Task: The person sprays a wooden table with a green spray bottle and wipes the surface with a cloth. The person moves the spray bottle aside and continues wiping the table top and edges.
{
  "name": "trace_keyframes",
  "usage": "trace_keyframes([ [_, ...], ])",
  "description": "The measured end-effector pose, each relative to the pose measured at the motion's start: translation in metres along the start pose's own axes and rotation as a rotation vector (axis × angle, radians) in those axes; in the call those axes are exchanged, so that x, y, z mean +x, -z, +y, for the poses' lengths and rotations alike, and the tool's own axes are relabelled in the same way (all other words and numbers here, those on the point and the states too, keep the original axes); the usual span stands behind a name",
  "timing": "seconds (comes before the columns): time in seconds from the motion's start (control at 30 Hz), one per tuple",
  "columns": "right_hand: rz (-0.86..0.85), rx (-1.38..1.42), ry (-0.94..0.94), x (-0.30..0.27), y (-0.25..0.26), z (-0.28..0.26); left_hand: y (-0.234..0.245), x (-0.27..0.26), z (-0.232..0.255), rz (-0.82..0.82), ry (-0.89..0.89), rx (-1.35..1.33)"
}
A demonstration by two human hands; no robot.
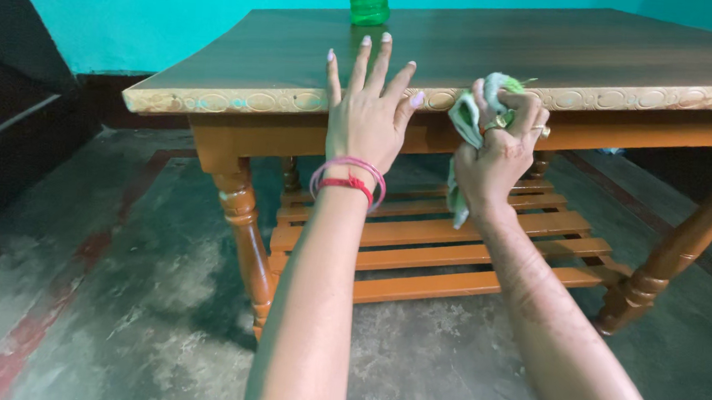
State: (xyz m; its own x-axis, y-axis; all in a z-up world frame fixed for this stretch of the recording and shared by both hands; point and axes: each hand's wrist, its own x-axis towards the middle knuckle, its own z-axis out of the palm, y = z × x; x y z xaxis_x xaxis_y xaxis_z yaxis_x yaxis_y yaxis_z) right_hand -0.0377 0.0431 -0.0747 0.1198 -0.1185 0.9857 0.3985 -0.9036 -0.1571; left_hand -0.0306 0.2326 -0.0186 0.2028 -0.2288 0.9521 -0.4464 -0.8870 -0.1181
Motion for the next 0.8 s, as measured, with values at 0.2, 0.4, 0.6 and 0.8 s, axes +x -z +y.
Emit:
trace_keyframes([
  [0.2, -0.046, 0.105, 0.199, 0.003, 0.040, 0.001, 0.030, -0.004, -0.028, -0.124, 0.164, 0.125],
  [0.4, 0.170, 0.476, -0.035, 0.007, 0.036, 0.020, 0.035, -0.008, -0.024, -0.123, 0.219, 0.094],
  [0.6, 0.437, 0.338, -0.065, 0.032, 0.049, 0.032, 0.036, -0.010, -0.023, -0.070, 0.201, 0.059],
  [0.8, 0.147, 0.823, -0.368, 0.033, 0.041, -0.012, 0.033, -0.013, -0.024, -0.032, 0.201, 0.033],
])
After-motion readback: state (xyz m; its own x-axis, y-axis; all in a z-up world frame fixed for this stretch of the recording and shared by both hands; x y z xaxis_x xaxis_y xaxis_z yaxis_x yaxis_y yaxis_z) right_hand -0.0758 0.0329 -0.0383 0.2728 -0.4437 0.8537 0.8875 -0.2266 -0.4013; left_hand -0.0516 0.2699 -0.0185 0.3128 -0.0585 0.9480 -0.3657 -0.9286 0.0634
